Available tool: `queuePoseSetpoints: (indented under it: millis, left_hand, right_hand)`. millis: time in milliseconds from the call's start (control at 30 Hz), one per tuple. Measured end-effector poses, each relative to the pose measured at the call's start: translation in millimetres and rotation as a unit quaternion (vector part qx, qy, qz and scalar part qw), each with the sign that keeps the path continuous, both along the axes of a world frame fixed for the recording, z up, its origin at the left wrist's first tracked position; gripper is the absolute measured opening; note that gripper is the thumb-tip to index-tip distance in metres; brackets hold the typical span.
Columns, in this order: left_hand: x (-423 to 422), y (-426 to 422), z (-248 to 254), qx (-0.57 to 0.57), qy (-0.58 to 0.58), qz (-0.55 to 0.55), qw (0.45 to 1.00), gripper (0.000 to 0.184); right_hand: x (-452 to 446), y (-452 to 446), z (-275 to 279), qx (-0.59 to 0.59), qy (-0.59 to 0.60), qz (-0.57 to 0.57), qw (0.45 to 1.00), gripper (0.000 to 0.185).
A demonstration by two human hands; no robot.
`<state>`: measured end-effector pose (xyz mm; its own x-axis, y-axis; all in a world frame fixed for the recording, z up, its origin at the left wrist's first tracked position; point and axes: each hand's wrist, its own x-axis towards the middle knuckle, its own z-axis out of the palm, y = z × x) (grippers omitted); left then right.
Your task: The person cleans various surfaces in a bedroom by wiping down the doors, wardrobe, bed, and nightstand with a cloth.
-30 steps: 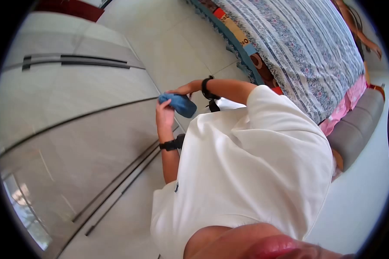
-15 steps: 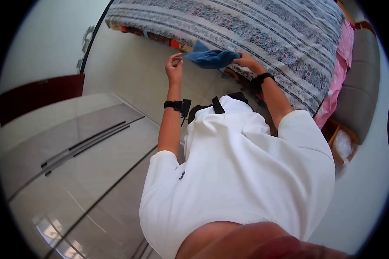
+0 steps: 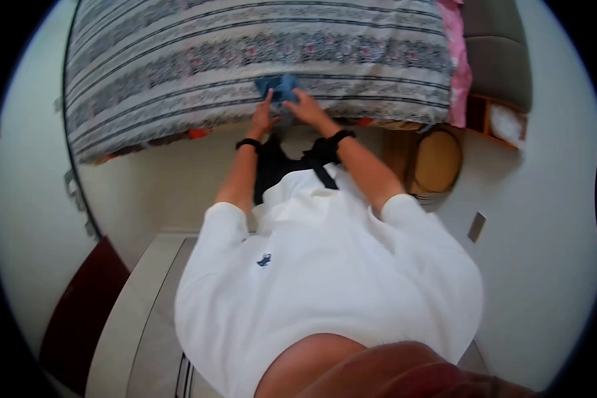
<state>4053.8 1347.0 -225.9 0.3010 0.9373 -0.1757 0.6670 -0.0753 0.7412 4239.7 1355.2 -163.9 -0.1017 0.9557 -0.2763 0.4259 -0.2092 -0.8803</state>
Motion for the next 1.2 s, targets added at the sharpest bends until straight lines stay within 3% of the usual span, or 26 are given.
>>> queuePoseSetpoints:
  millis: [67, 100, 167, 200, 367, 433, 533, 567, 633, 667, 733, 800, 867, 900, 967, 1033, 1100, 1167, 1200]
  left_hand:
    - [2.0, 23.9, -0.9, -0.119, -0.053, -0.051, 0.99, 0.072]
    - [12.3, 31.2, -23.5, -0.123, -0.068, -0.061, 0.988, 0.072]
    - [15.7, 40.0, -74.4, -0.416, -0.229, -0.027, 0.88, 0.07]
    - [23.0, 47.0, -73.6, -0.404, -0.173, -0.097, 0.893, 0.074]
    - [91.0, 52.8, -25.0, -0.315, -0.101, -0.094, 0.939, 0.084]
    - [113.2, 53.7, -18.0, -0.225, 0.024, -0.124, 0.966, 0.084]
    - [138.6, 50.6, -37.4, -0.156, 0.041, -0.097, 0.982, 0.074]
    - [144.4, 42.8, -69.5, -0.149, 0.043, -0.093, 0.984, 0.074]
    - [169.2, 51.2, -122.9, -0.168, -0.004, -0.082, 0.982, 0.057]
    - [186.7, 52.2, -117.7, -0.18, -0.009, -0.088, 0.98, 0.055]
    - [230.5, 47.9, -97.0, -0.204, -0.022, -0.126, 0.971, 0.052]
    - [281.0, 43.2, -80.2, -0.221, -0.035, -0.177, 0.958, 0.049]
    - [335.7, 36.3, -70.8, -0.237, -0.061, -0.223, 0.944, 0.048]
    - [367.4, 31.6, -68.3, -0.23, -0.081, -0.24, 0.94, 0.047]
    - [423.3, 18.2, -57.3, -0.164, -0.123, -0.254, 0.945, 0.048]
    - [459.3, -11.5, -25.4, 0.004, -0.128, -0.245, 0.961, 0.055]
    - [483.7, -28.5, 12.6, -0.032, -0.061, -0.257, 0.964, 0.064]
    - [488.5, -28.8, 24.1, -0.052, -0.015, -0.253, 0.966, 0.071]
    - [485.7, -31.2, 23.1, -0.041, -0.021, -0.227, 0.973, 0.079]
  right_hand:
    - [5.5, 0.8, 23.5, -0.063, 0.026, 0.015, 0.998, 0.05]
    - [7.6, 0.0, 29.9, -0.082, 0.03, 0.013, 0.996, 0.048]
    - [7.9, -9.7, 34.8, -0.101, 0.048, -0.008, 0.994, 0.047]
    - [18.5, -13.3, 33.0, -0.086, 0.005, -0.02, 0.996, 0.048]
    - [88.7, -24.9, 18.7, -0.048, -0.062, -0.144, 0.987, 0.058]
    - [114.5, -26.9, 20.8, -0.076, -0.054, -0.145, 0.985, 0.054]
    - [148.5, -36.3, 13.8, -0.124, -0.05, -0.073, 0.988, 0.044]
    - [161.7, -42.9, 2.6, -0.128, -0.011, -0.028, 0.991, 0.038]
    - [194.1, -58.2, -19.8, -0.079, 0.029, 0.056, 0.995, 0.03]
    - [212.1, -65.0, -33.1, -0.026, 0.035, 0.084, 0.995, 0.028]
    - [250.0, -79.2, -37.7, -0.081, -0.063, 0.148, 0.984, 0.028]
    - [290.8, -101.2, -46.5, -0.086, -0.041, 0.071, 0.993, 0.028]
    - [333.0, -125.4, -18.2, -0.076, 0.046, -0.088, 0.992, 0.029]
    - [355.0, -140.0, -6.7, -0.084, 0.041, -0.096, 0.991, 0.029]
    - [396.1, -166.8, 6.9, -0.189, 0.053, -0.268, 0.943, 0.03]
    - [434.2, -196.4, -3.6, -0.208, 0.062, -0.3, 0.929, 0.03]
    - [453.2, -237.4, -11.8, -0.23, 0.068, -0.332, 0.912, 0.03]
    - [468.2, -241.3, -20.2, -0.13, 0.095, -0.381, 0.91, 0.031]
    - [471.8, -236.9, -2.8, -0.194, 0.076, -0.354, 0.912, 0.034]
